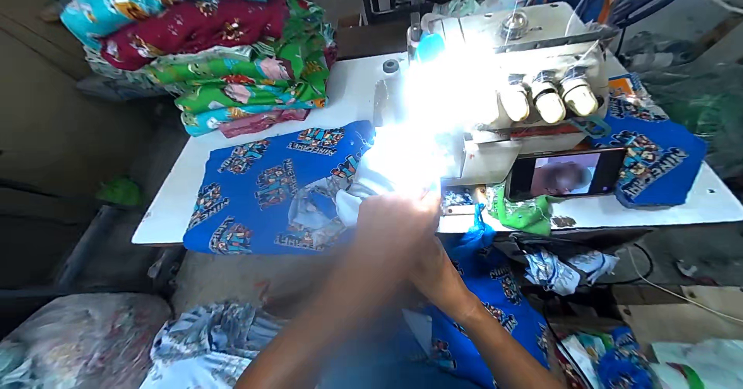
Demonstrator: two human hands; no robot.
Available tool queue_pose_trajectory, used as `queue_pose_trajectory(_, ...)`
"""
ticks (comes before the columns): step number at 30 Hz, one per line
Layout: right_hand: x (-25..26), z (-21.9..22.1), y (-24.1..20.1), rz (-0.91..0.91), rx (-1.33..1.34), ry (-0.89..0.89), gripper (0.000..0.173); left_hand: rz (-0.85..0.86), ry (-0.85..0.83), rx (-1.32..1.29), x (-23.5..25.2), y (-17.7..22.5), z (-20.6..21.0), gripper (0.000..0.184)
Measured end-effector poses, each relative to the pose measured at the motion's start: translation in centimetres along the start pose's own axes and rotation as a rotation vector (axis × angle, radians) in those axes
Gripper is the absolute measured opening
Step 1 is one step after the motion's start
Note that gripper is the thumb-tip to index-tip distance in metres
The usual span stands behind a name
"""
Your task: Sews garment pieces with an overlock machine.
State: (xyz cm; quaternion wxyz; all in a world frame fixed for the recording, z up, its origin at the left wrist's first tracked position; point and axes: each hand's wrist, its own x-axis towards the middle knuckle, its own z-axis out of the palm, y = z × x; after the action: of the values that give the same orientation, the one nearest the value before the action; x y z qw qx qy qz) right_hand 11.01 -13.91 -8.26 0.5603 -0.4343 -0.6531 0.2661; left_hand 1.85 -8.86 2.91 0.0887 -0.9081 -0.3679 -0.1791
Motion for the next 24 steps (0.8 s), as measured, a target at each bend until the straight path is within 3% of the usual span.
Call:
queue_pose_trajectory(10,-0.1,-0.6,1.6,0.153,0.15,-0.15,0.03,-0.022,0.017,0.077,3.2,-2.6,1.1,0.014)
queue_pose_trajectory(13,-0.6,-1.0,2.0,0.16,0.146,-0.173,0.033,-0.125,0.031,0.024,5.1,-4.8,2.5,0.016)
queue_pose_trajectory(17,-1.0,-1.7,1.9,0.19,0.114,-0.186,0.035,-0.371,-0.068,-0.075,6.6,-6.7,2.7,0.025)
queue_pose_trajectory(24,-0.4,-2.8,1.4,0.189,0.087,-0.143,0.035,-0.443,0.006,-0.143,2.4,-7.4,1.5,0.018)
